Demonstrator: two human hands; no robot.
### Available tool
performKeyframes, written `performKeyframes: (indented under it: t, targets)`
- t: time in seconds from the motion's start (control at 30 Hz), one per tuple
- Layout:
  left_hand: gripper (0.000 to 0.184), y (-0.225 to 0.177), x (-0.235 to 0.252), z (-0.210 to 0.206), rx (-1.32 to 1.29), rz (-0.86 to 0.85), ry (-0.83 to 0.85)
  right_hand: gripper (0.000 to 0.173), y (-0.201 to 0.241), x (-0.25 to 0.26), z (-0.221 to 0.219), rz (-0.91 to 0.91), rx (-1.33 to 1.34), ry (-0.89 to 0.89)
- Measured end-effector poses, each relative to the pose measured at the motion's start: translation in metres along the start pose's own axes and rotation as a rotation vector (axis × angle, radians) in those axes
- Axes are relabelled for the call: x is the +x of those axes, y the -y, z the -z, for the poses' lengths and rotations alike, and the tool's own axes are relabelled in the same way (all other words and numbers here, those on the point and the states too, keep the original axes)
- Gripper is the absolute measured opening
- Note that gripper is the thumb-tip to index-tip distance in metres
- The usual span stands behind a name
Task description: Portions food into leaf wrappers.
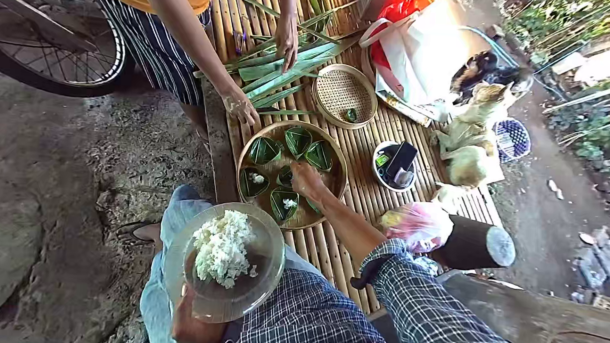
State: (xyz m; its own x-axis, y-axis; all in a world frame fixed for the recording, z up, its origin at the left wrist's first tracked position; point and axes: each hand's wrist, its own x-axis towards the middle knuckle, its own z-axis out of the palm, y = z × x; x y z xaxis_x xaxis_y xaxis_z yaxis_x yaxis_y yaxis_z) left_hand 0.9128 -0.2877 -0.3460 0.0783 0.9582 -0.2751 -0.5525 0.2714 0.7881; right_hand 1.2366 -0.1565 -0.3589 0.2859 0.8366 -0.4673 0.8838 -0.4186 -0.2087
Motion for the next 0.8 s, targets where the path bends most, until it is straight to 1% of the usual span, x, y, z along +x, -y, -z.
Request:
performKeyframes:
  t: [0.1, 0.23, 0.27, 0.33, 0.4, 0.43, 0.5, 0.57, 0.6, 0.67, 0.7, 0.73, 0.8]
  targets:
    - [0.052, 0.0, 0.0, 0.001, -0.021, -0.005, 0.012, 0.034, 0.001, -0.001, -0.001, 0.033, -0.029, 0.005]
    - [0.048, -0.002, -0.001, 0.002, -0.025, -0.004, 0.006, 0.03, -0.001, -0.002, -0.003, 0.052, -0.015, 0.002]
    - [0.049, -0.001, 0.0, 0.001, -0.036, -0.003, 0.016, 0.029, -0.003, -0.004, 0.002, 0.047, -0.001, -0.01]
    - [0.043, -0.002, -0.001, -0.002, -0.067, 0.007, -0.011, 0.03, -0.009, -0.012, 0.013, 0.031, 0.074, -0.053]
    - [0.048, -0.001, -0.003, 0.003, -0.058, -0.01, 0.054, 0.029, -0.016, -0.02, 0.024, 0.044, 0.144, -0.131]
    - [0.047, -0.002, -0.004, 0.006, -0.041, -0.012, 0.047, 0.027, -0.016, -0.026, 0.032, 0.091, 0.146, -0.174]
    - [0.041, -0.002, -0.004, 0.006, -0.021, -0.005, -0.011, 0.025, -0.009, -0.043, 0.054, 0.246, 0.158, -0.306]
    - [0.039, -0.001, -0.005, 0.008, -0.018, 0.009, -0.029, 0.021, 0.009, -0.072, 0.07, 0.403, 0.227, -0.389]
    - [0.038, 0.0, -0.004, 0.008, -0.034, 0.021, -0.034, 0.02, 0.02, -0.09, 0.077, 0.493, 0.278, -0.383]
    - [0.04, 0.001, -0.004, 0.008, -0.081, 0.042, -0.036, 0.018, 0.042, -0.121, 0.078, 0.663, 0.349, -0.289]
    - [0.043, 0.002, -0.004, 0.009, -0.097, 0.047, -0.03, 0.017, 0.052, -0.131, 0.072, 0.712, 0.334, -0.226]
    - [0.045, 0.003, -0.005, 0.01, -0.103, 0.047, -0.029, 0.018, 0.06, -0.139, 0.063, 0.729, 0.295, -0.148]
    - [0.045, 0.003, -0.005, 0.009, -0.089, 0.037, -0.06, 0.021, 0.074, -0.145, 0.038, 0.7, 0.173, -0.045]
